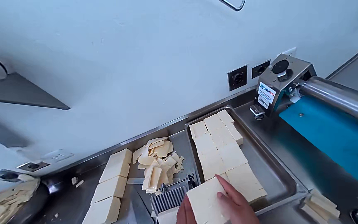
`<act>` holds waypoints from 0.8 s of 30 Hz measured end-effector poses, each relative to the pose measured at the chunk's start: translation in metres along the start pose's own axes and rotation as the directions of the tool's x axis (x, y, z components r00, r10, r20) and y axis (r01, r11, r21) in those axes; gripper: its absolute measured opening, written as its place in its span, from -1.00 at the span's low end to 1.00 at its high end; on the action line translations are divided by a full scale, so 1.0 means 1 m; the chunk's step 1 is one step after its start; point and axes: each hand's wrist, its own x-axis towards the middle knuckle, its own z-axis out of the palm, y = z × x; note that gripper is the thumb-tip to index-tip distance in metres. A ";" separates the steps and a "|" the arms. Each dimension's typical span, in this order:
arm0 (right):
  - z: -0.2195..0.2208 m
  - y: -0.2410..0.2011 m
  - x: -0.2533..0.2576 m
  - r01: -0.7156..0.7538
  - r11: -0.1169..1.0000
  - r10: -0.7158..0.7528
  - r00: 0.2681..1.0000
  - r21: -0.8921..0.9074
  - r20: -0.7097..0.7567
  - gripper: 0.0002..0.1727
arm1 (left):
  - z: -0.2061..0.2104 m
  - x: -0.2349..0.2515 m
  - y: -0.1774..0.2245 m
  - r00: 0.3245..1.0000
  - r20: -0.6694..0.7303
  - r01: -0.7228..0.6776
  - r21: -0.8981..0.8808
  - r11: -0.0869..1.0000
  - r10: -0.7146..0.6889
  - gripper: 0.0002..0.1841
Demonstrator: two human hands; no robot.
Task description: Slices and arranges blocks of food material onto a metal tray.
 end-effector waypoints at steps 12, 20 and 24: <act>-0.093 0.038 0.134 0.052 0.985 -0.083 0.979 -0.167 -0.184 -0.43 | 0.074 0.167 0.032 0.940 0.243 0.182 0.234 0.955 -0.239 0.31; -0.132 0.024 0.144 0.007 0.931 0.059 0.984 -0.366 0.169 0.08 | 0.068 0.175 0.018 0.862 0.390 0.209 0.306 0.929 -0.322 0.54; -0.161 0.004 0.151 0.264 0.756 0.067 0.879 -0.599 0.472 0.54 | 0.054 0.181 0.048 0.899 0.401 0.033 0.336 0.941 -0.175 0.51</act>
